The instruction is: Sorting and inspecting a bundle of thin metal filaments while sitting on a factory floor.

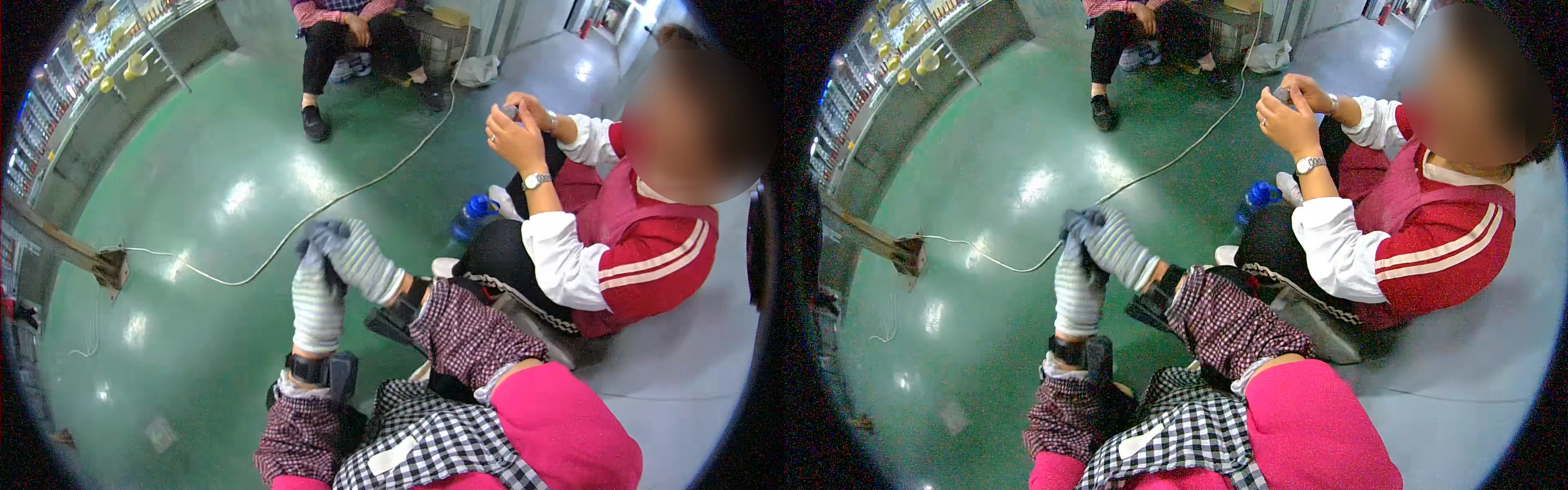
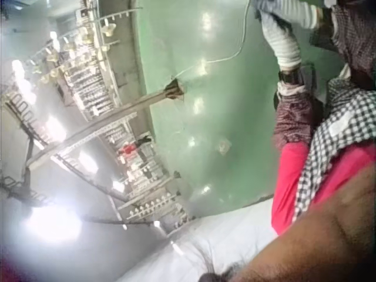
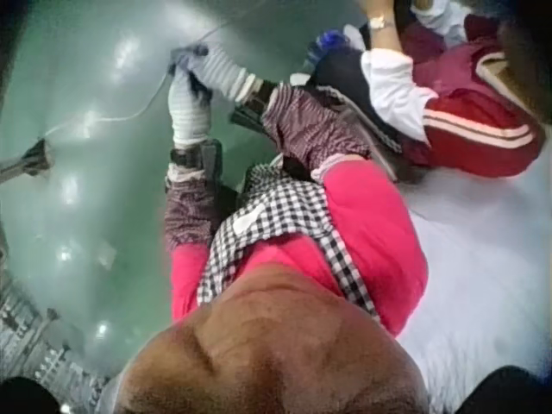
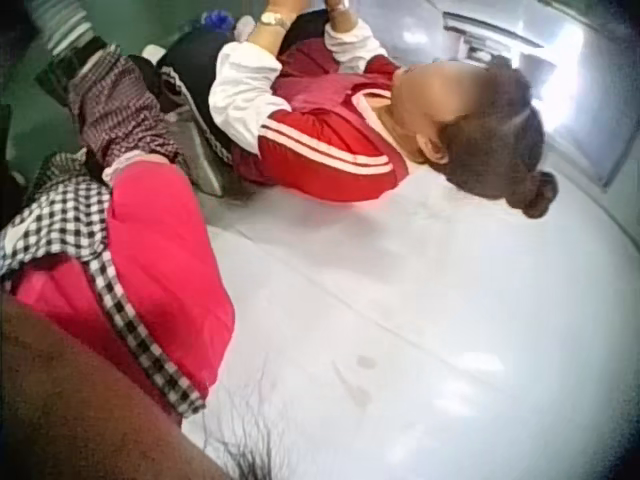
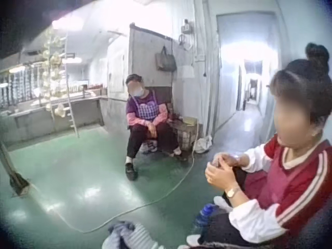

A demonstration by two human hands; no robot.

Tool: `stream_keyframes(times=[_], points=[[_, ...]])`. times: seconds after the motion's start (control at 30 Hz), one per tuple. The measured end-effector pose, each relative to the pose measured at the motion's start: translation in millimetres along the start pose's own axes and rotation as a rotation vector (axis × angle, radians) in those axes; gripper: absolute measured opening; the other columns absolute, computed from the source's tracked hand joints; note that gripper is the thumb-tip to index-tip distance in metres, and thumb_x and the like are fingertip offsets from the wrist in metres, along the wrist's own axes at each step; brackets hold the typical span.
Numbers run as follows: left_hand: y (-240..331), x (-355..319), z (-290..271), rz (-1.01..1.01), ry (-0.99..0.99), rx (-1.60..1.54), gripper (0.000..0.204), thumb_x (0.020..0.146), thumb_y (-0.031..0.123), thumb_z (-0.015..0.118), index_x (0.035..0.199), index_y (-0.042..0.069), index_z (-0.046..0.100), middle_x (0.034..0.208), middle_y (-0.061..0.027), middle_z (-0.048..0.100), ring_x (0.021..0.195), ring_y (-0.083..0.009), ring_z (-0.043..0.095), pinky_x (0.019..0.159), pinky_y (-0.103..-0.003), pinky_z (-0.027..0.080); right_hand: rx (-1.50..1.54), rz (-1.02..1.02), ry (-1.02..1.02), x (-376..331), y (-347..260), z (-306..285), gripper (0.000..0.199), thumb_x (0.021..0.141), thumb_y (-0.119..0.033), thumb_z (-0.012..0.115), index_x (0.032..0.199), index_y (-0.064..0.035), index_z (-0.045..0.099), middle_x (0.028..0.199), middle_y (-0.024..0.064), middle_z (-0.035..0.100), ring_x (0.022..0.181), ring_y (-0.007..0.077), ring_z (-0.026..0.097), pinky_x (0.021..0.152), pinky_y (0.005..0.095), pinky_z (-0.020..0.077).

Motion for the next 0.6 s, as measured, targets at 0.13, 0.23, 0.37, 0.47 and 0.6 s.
stream_keyframes(times=[0.13,0.23,0.37,0.47,0.6], points=[[-11,19,23,-0.014,0.079,0.009,0.035,0.102,0.035,0.048,0.122,0.008,0.057,0.115,-0.0044,0.062,0.107,-0.0169,0.057,0.096,-0.031,0.044,-0.066,-0.036,0.244,19,1,-41,0.03,0.094,-0.028,0.065,0.087,0.0004,0.07,0.078,0.0061,0.07,0.072,0.0116,0.062,0.068,0.0267,0.0508],[-13,22,21,-0.037,0.049,0.237,0.034,0.104,0.031,0.045,0.124,0.006,0.056,0.115,-0.0037,0.062,0.105,-0.0149,0.057,0.095,-0.031,0.045,-0.424,-0.149,0.296,24,-14,-55,0.031,0.093,-0.029,0.064,0.085,-0.0002,0.071,0.074,0.0061,0.071,0.064,0.0135,0.062,0.063,0.03,0.051],[1,19,35,0.098,-0.032,0.561,0.038,0.106,0.024,0.036,0.133,0.001,0.049,0.118,-0.008,0.062,0.102,-0.0134,0.057,0.098,-0.031,0.045,-0.86,-0.234,0.392,25,-31,-52,0.045,0.091,-0.049,0.057,0.079,-0.0069,0.07,0.067,0.0177,0.064,0.061,0.0357,0.061,0.062,0.0417,0.0489],[6,11,40,0.179,-0.082,0.907,0.042,0.106,0.015,0.03,0.143,-0.003,0.039,0.141,-0.0106,0.049,0.125,-0.0193,0.047,0.109,-0.029,0.035,-0.511,-0.152,0.405,47,-8,-73,0.044,0.09,-0.045,0.062,0.079,-0.0029,0.069,0.066,0.0166,0.064,0.056,0.0261,0.056,0.061,0.0384,0.0478],[-1,-42,99,0.076,-0.084,0.357,0.042,0.106,0.017,0.032,0.142,-0.002,0.04,0.143,-0.0119,0.047,0.129,-0.0223,0.045,0.111,-0.032,0.034,-0.495,-0.228,0.55,41,-10,-125,0.038,0.09,-0.035,0.063,0.077,0.0006,0.068,0.069,0.012,0.067,0.057,0.0209,0.053,0.061,0.0385,0.0468]])
Point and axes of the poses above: each hand's wrist, its own x-axis towards the middle knuckle, its own z-axis out of the palm, y = z × x, the point moved 10 cm from there along x, towards the middle knuckle
